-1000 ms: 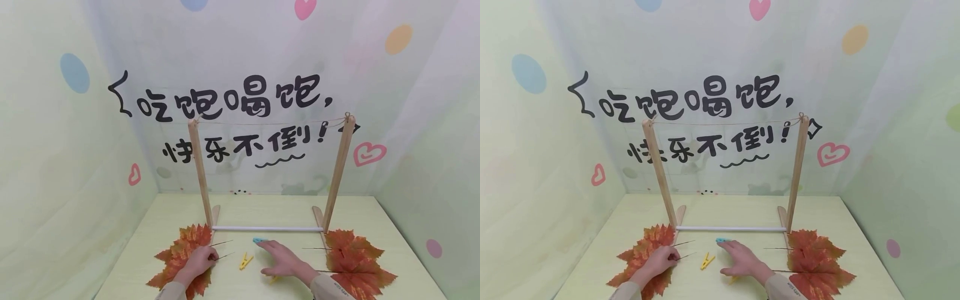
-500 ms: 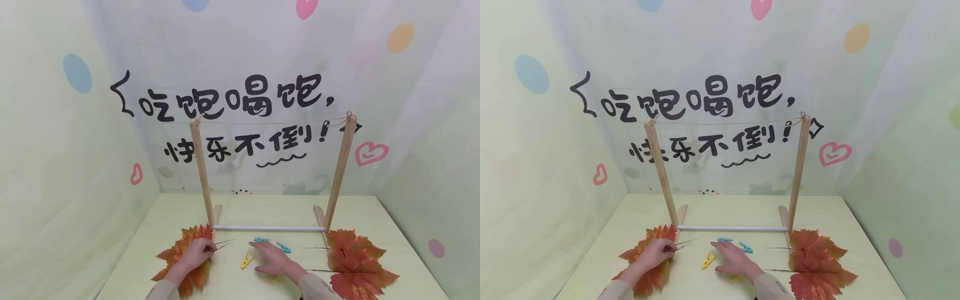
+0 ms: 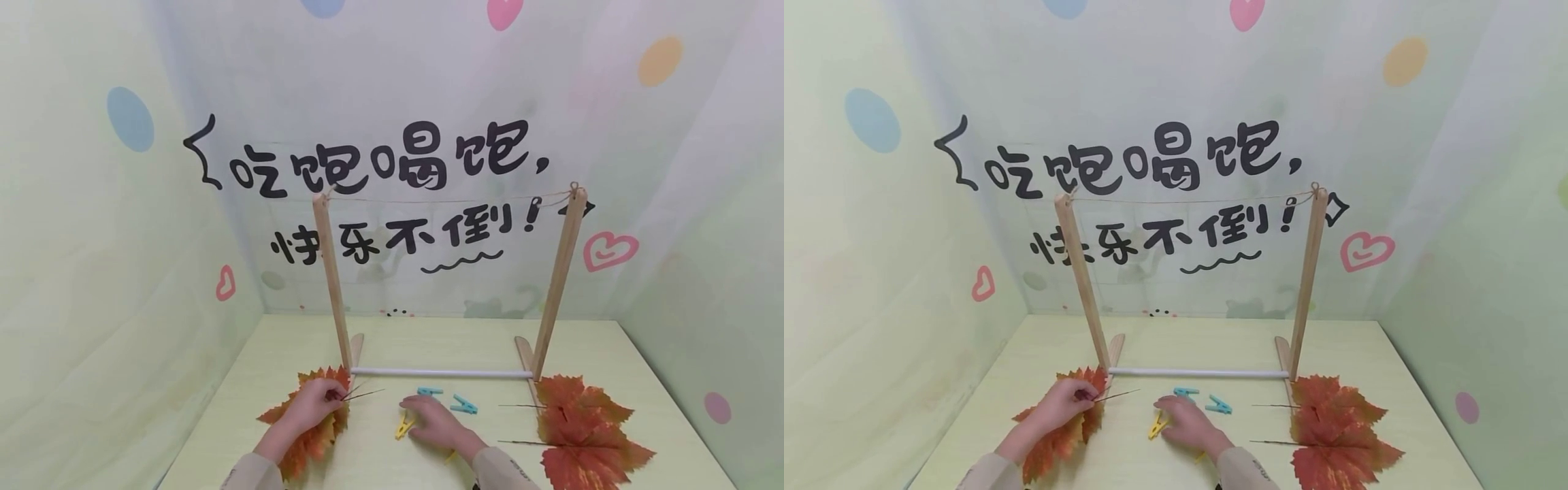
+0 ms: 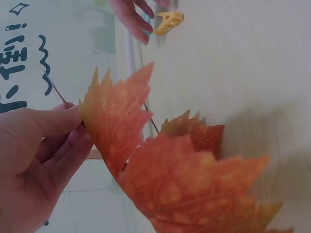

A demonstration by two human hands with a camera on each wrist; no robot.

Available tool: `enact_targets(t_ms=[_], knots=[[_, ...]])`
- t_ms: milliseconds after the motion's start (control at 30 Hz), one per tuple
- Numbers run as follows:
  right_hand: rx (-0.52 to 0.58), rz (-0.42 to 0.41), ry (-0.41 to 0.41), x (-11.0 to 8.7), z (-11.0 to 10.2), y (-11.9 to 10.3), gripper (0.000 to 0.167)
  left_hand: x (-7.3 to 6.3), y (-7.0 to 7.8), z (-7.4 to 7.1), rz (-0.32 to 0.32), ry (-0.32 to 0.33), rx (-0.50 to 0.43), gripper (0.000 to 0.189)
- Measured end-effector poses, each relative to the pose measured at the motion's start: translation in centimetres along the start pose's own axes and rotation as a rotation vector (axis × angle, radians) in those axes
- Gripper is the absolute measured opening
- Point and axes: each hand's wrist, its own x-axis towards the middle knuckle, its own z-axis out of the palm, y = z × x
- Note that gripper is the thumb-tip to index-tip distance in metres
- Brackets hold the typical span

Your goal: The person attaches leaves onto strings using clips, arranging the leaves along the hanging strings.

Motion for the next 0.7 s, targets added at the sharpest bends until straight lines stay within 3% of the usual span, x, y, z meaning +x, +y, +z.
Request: enact_targets(t_ms=[133,367,500,700], knots=[[-0.013,-0.025,-0.005,0.3,0.3,-0.1,0.04,0.1,0.4,-0.4,-0.01,-0.008,-0.027,0.011],[-0.022,0.004,-0.008,0.3,0.6,0.0,0.027,0.4,0.7,-0.8,-0.033,-0.007,-0.011,0.011],[-0.024,0.0,-0.016,0.2,0.5,0.2,0.024,0.6,0.7,-1.0,-0.009,0.01,-0.007,0.008],[-0.024,0.031,-0.068,-0.3,-0.2,0.1,0.022,0.9,1.4,-1.2,-0.004,0.025,-0.094,0.011]])
